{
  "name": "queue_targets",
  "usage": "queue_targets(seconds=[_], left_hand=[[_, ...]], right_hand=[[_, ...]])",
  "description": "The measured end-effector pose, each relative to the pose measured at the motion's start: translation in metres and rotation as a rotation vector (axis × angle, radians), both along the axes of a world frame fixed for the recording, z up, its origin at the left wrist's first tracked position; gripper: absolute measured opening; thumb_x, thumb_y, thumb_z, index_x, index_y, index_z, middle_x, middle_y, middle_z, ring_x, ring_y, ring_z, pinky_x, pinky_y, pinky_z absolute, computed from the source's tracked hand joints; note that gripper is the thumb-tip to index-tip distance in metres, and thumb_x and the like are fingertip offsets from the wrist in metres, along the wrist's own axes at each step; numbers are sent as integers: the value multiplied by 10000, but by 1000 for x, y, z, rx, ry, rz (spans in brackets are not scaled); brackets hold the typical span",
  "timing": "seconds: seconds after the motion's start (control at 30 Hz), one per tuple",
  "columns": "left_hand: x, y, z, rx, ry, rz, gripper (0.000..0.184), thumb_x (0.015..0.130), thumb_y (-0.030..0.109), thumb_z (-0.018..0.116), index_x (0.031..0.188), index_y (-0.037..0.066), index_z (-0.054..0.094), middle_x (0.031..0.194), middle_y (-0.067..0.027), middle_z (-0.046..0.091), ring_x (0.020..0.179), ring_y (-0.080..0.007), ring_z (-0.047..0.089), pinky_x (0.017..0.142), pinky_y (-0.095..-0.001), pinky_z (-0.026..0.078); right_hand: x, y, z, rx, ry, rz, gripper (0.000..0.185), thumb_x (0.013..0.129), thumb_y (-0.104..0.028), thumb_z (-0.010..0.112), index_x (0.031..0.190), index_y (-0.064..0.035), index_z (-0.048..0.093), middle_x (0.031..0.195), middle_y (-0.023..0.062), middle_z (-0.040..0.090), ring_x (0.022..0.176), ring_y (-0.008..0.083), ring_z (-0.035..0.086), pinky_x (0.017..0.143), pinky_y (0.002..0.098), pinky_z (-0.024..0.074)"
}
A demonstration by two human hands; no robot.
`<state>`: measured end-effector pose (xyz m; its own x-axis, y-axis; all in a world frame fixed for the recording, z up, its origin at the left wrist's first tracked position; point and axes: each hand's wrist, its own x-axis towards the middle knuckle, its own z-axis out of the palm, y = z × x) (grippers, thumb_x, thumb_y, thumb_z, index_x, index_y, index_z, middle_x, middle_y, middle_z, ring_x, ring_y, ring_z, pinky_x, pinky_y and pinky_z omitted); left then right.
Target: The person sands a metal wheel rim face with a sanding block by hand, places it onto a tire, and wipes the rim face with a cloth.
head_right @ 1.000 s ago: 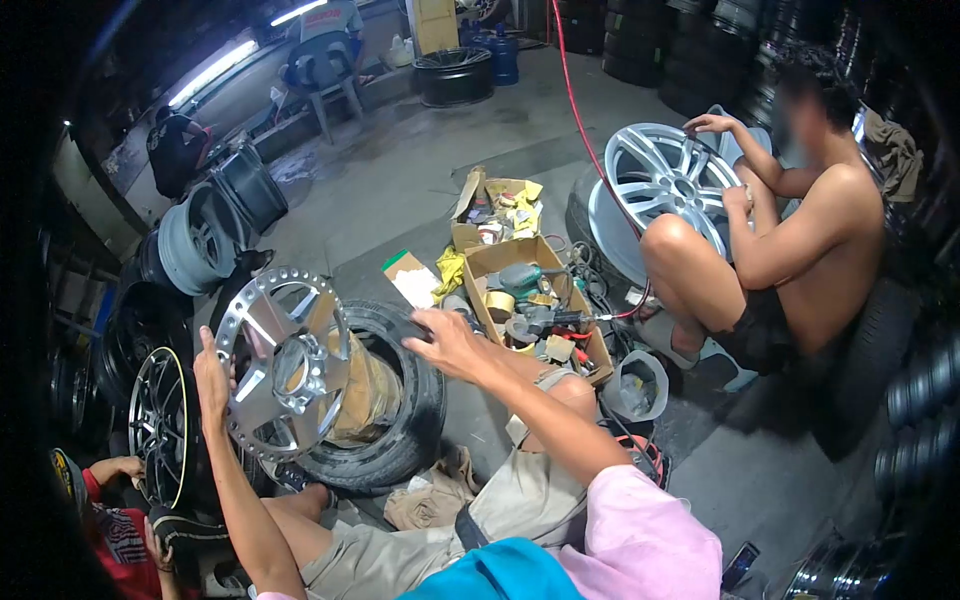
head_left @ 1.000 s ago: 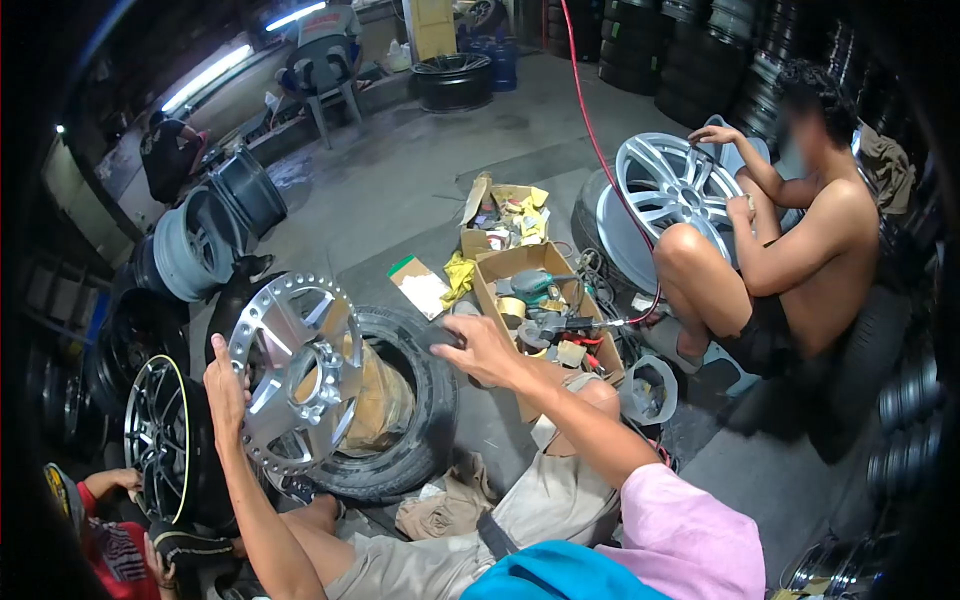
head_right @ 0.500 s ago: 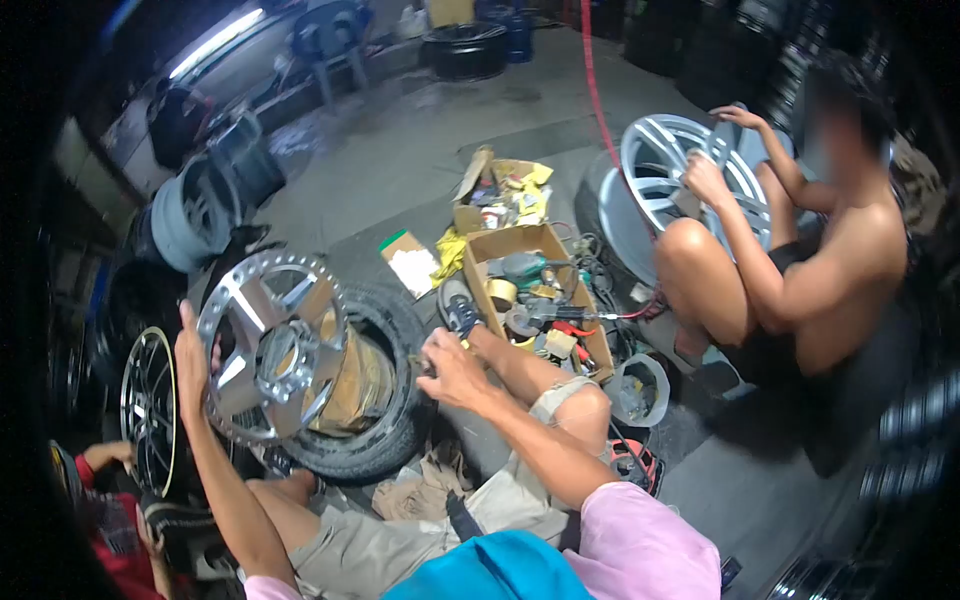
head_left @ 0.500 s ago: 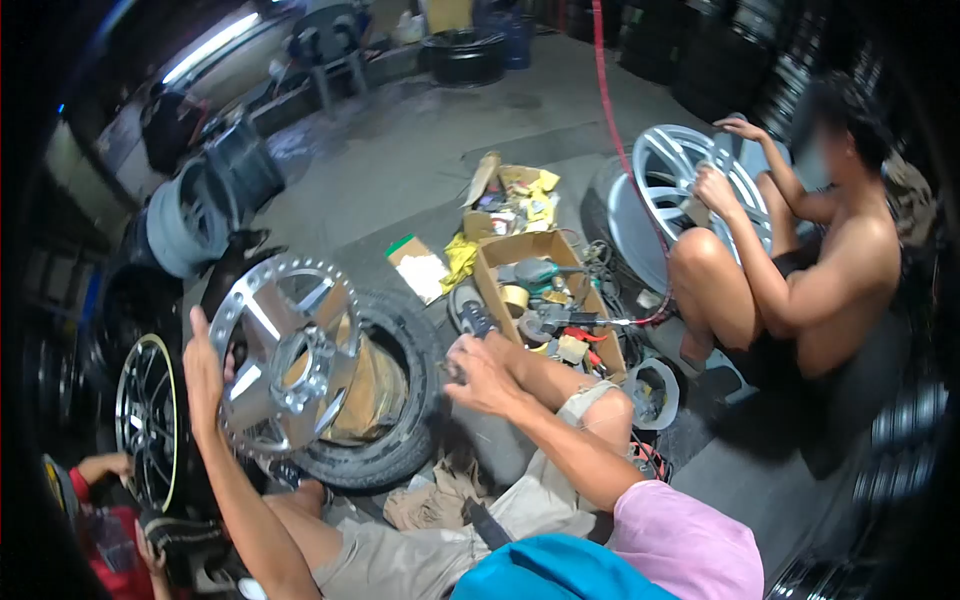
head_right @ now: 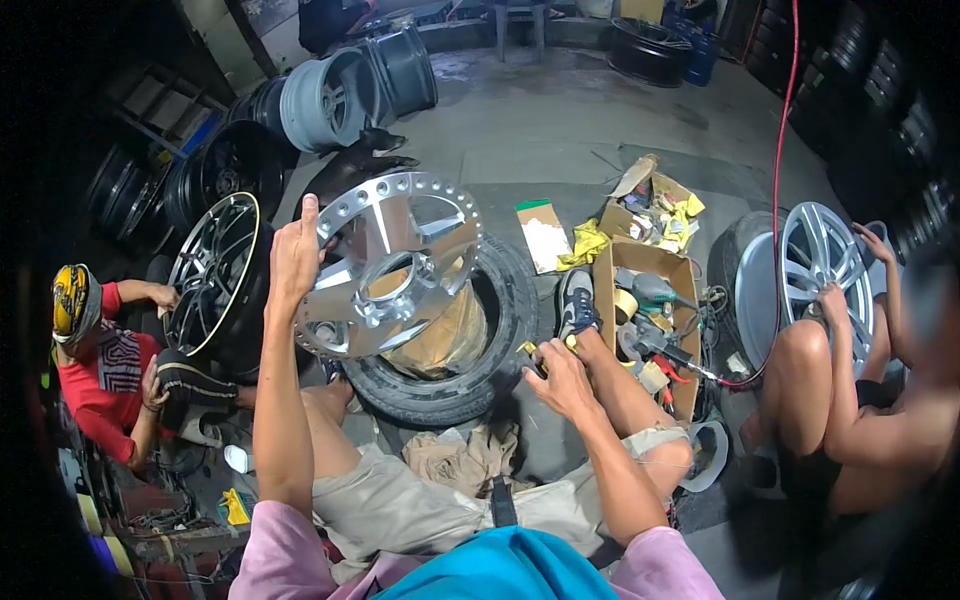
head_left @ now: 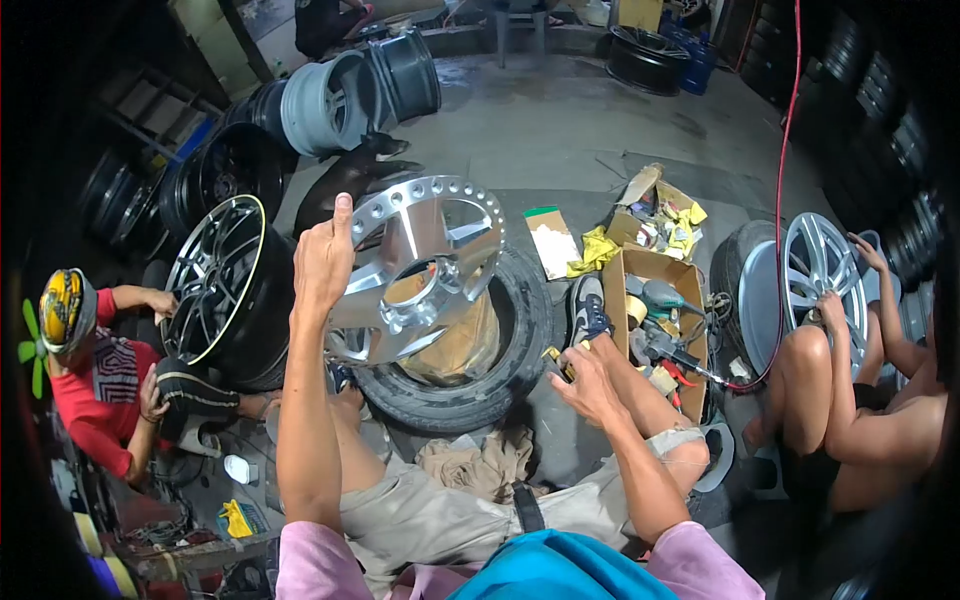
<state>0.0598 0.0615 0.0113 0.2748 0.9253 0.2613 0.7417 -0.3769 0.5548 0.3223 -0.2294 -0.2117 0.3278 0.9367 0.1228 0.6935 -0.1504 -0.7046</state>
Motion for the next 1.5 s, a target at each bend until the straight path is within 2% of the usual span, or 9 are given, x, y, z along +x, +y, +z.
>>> queue_targets(seconds=[0.23, 0.43, 0.53, 0.63, 0.77, 0.87, 1.03, 1.17, 1.5], left_hand=[[-24, 5, -11, -8, -73, -32, 913, 1106, 643, 280, 703, -71, 681, 580, -196, 606, 634, -387, 642, 698, -490, 474], [-46, 1, -16, -100, -185, -129, 850, 1106, 629, 310, 772, -57, 685, 618, -203, 630, 647, -387, 650, 692, -480, 477], [-53, -3, -15, -161, -241, -178, 819, 1097, 631, 366, 749, -54, 649, 585, -159, 587, 610, -305, 614, 666, -444, 469], [-56, -2, -14, -217, -261, -215, 810, 1088, 640, 397, 733, -51, 626, 575, -136, 556, 599, -266, 580, 653, -431, 463], [-52, 0, -12, -256, -272, -210, 820, 1081, 655, 404, 726, -53, 619, 573, -131, 546, 593, -255, 567, 653, -436, 462], [-47, -2, -10, -240, -274, -196, 815, 1083, 653, 403, 740, -54, 615, 591, -151, 544, 607, -288, 562, 668, -451, 463], [-33, -7, -9, -128, -205, -172, 770, 1098, 612, 391, 800, -61, 619, 705, -265, 579, 722, -485, 569, 721, -524, 458], [-28, -6, -13, -95, -207, -173, 760, 1100, 601, 389, 812, -62, 623, 739, -293, 589, 764, -522, 576, 727, -543, 453], [-32, -9, -12, -135, -194, -130, 737, 1105, 584, 403, 820, -55, 635, 724, -287, 590, 748, -524, 576, 703, -542, 449]], right_hand=[[-10, 10, -5, -117, 13, 42, 274, 875, -227, 801, 963, 6, 687, 959, 198, 625, 915, 414, 644, 810, 499, 511], [-40, 30, 18, -171, 16, 98, 243, 884, -202, 803, 976, 6, 716, 978, 200, 627, 923, 421, 651, 832, 491, 514], [-56, 40, 20, -142, 20, 135, 253, 883, -199, 806, 993, 11, 717, 986, 198, 623, 916, 422, 645, 845, 484, 514], [-72, 46, 23, -110, 31, 191, 261, 887, -199, 804, 1005, 16, 718, 969, 191, 620, 881, 408, 640, 823, 478, 515], [-72, 50, 32, -99, 73, 146, 252, 897, -172, 799, 1066, 7, 747, 917, 156, 603, 786, 314, 622, 740, 415, 504], [-56, 56, 31, 126, 57, 50, 255, 920, -116, 772, 1148, -1, 767, 884, 126, 588, 780, 252, 579, 717, 372, 480], [-47, 93, 73, 368, -47, -125, 311, 929, -82, 755, 1237, -40, 764, 896, 112, 549, 814, 254, 567, 765, 373, 481], [-51, 127, 85, 562, -178, -139, 338, 933, -77, 752, 1271, -81, 761, 917, 106, 521, 787, 244, 552, 738, 382, 486], [-52, 182, 66, 616, -337, -158, 396, 891, -71, 778, 1285, -105, 753, 914, 110, 522, 784, 261, 588, 709, 410, 516]])
